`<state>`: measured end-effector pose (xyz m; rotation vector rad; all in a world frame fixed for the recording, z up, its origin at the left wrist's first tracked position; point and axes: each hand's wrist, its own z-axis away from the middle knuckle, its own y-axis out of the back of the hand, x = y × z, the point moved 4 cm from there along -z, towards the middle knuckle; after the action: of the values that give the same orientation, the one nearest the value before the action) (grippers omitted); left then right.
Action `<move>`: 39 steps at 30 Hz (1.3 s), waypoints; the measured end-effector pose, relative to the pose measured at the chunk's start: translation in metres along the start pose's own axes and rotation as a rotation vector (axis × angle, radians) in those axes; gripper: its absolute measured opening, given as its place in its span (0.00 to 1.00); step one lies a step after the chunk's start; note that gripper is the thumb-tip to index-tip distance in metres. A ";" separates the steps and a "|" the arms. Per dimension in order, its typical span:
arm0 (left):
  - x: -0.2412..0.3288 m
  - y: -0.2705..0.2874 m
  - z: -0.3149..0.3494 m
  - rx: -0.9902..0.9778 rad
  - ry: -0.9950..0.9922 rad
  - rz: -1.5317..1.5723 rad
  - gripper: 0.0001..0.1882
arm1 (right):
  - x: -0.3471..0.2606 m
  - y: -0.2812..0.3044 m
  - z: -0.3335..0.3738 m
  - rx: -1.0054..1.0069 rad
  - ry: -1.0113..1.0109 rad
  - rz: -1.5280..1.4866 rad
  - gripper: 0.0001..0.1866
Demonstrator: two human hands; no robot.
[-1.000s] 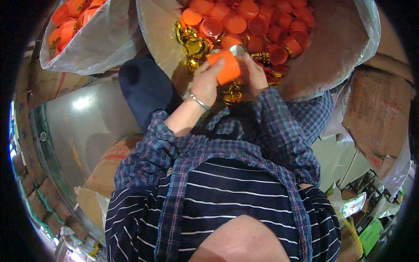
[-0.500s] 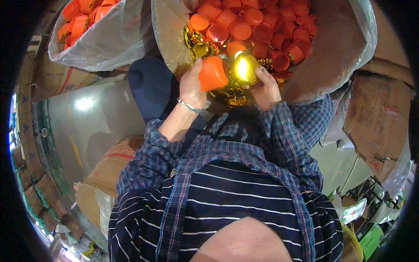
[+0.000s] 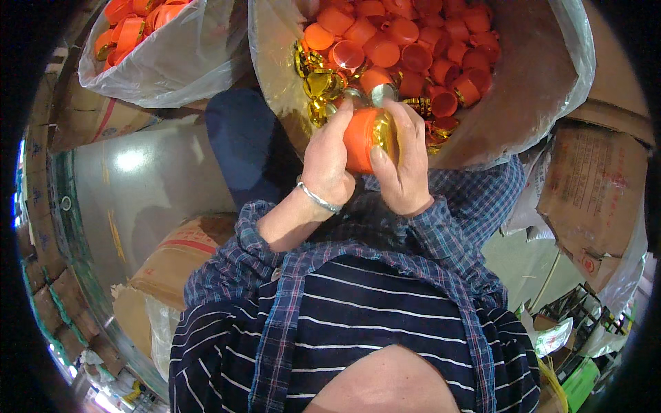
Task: The person sits on the floor and repeatedly picks orange plastic cups and gold metallic rings from a large bag. They fit each ring onto a cup and place the assembled unit into a second bag. The process continues with multiple items throughout the clip.
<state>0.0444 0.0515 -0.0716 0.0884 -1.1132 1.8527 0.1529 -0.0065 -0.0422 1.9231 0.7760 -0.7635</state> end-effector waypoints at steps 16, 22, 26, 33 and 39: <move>-0.001 0.000 0.003 -0.192 -0.263 -0.583 0.21 | 0.017 -0.004 0.002 0.026 -0.198 -0.261 0.26; 0.008 0.008 -0.003 -0.475 -0.009 -0.800 0.23 | 0.053 0.001 0.007 -0.108 -0.590 -0.727 0.19; 0.018 -0.001 0.013 -0.466 -0.451 -1.214 0.42 | 0.048 0.005 0.006 0.106 -0.666 -0.767 0.20; 0.028 -0.017 0.048 -0.439 -0.517 -1.241 0.39 | -0.005 0.028 -0.007 -0.007 -0.320 -0.347 0.20; 0.022 -0.022 0.043 -0.481 -0.591 -1.312 0.44 | 0.022 0.015 0.003 0.040 -0.546 -0.552 0.21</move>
<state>0.0326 0.0385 -0.0223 0.8908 -1.3463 0.3611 0.1773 -0.0108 -0.0530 1.4208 0.9458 -1.5669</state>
